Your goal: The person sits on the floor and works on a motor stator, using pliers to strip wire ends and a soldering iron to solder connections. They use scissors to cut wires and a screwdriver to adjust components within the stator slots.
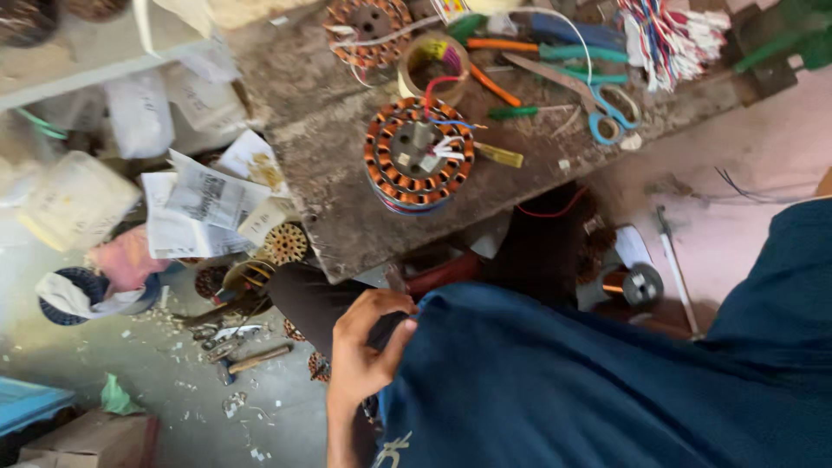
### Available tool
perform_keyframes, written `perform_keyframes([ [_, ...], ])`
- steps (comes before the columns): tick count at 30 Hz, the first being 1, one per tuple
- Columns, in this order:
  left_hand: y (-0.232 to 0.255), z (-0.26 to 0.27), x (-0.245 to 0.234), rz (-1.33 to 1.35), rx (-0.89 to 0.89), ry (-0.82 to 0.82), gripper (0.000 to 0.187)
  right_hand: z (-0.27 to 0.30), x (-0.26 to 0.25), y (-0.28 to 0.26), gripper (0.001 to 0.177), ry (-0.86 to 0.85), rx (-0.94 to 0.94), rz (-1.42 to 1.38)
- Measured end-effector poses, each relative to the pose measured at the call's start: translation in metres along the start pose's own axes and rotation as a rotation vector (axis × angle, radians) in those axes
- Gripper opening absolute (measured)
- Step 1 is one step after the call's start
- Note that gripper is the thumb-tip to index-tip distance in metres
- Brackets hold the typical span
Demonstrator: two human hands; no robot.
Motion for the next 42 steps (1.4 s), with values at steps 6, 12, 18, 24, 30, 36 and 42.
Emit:
perform_keyframes([
  [6, 0.013, -0.031, 0.019, 0.153, 0.095, -0.199, 0.019, 0.069, 0.071, 0.015, 0.019, -0.143, -0.031, -0.041],
  [12, 0.021, -0.069, 0.043, 0.168, 0.186, -0.297, 0.016, 0.087, 0.166, 0.063, 0.025, -0.018, 0.194, -0.21],
  [18, 0.037, -0.113, 0.079, 0.176, 0.189, -0.315, 0.016, 0.1, 0.193, 0.08, 0.015, 0.212, 0.186, -0.455],
  [24, 0.069, -0.146, 0.09, -0.046, 0.195, -0.083, 0.034, 0.127, 0.156, 0.04, 0.016, 0.425, 0.105, -0.745],
  [30, 0.078, -0.155, 0.097, -0.335, 0.355, 0.007, 0.022, 0.147, 0.136, 0.0, 0.017, 0.479, 0.05, -0.664],
  [36, 0.069, -0.149, 0.103, -0.357, 0.289, -0.029, 0.015, 0.157, 0.144, 0.004, 0.012, 0.516, 0.068, -0.62],
  [42, 0.071, -0.137, 0.081, -0.26, 0.25, 0.074, 0.014, 0.186, 0.144, 0.037, 0.012, 0.679, 0.263, -0.601],
])
Point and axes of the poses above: each hand's wrist, its own z-axis away from the middle knuckle, its own x-axis out of the palm, y = z × x, the point moved 6 cm from there along -z, towards the middle knuckle, and after that the axes turned 13 degrees about -y, right-handed, at the moved point
